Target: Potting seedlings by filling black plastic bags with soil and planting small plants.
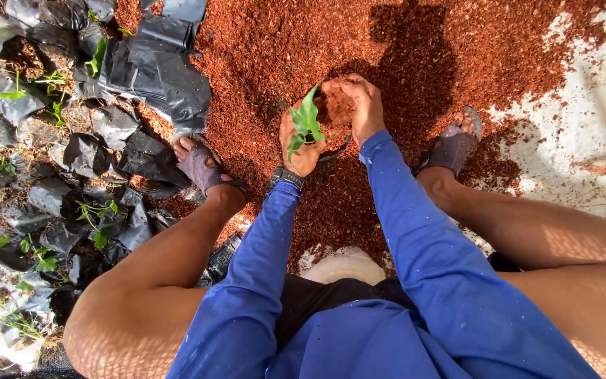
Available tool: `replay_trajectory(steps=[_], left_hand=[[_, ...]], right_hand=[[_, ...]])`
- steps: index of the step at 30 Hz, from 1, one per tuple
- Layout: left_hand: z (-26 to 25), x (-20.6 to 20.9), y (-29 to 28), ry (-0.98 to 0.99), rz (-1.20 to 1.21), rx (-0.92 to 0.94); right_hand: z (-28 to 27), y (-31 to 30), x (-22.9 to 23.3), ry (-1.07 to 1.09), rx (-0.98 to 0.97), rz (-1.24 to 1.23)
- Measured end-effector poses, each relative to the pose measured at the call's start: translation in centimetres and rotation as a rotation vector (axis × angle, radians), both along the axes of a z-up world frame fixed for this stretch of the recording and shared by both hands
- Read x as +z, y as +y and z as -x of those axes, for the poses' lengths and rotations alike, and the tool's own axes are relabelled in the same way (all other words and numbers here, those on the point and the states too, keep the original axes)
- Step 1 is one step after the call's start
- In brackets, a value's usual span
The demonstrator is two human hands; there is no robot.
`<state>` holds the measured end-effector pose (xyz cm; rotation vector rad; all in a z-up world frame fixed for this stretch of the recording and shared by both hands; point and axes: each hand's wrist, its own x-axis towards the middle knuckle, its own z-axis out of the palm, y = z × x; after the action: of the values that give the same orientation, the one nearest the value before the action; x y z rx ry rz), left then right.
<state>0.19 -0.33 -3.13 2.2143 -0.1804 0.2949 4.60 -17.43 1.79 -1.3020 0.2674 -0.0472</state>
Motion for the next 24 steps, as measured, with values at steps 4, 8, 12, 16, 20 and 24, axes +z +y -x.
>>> replay_trajectory(steps=[4, 8, 12, 16, 20, 24], left_hand=[[0.3, 1.3, 0.2, -0.097, -0.014, 0.018], [0.8, -1.8, 0.4, 0.015, -0.042, 0.045], [0.4, -3.1, 0.4, -0.032, -0.05, 0.028], [0.4, -4.5, 0.7, -0.072, -0.025, 0.012], [0.2, -5.5, 1.0, -0.131, -0.079, -0.022], [0.1, -6.1, 0.9, -0.184, -0.066, -0.008]], right_hand=[[2.5, 0.3, 8.2, -0.034, 0.207, 0.295], [4.6, -0.4, 7.9, 0.042, 0.64, 1.129], [5.0, -1.1, 8.4, 0.071, 0.685, 1.161], [5.2, 0.4, 10.0, 0.259, 0.467, 1.167], [5.3, 0.2, 6.7, 0.363, 0.303, 1.204], [4.8, 0.1, 6.4, 0.441, 0.221, 1.073]])
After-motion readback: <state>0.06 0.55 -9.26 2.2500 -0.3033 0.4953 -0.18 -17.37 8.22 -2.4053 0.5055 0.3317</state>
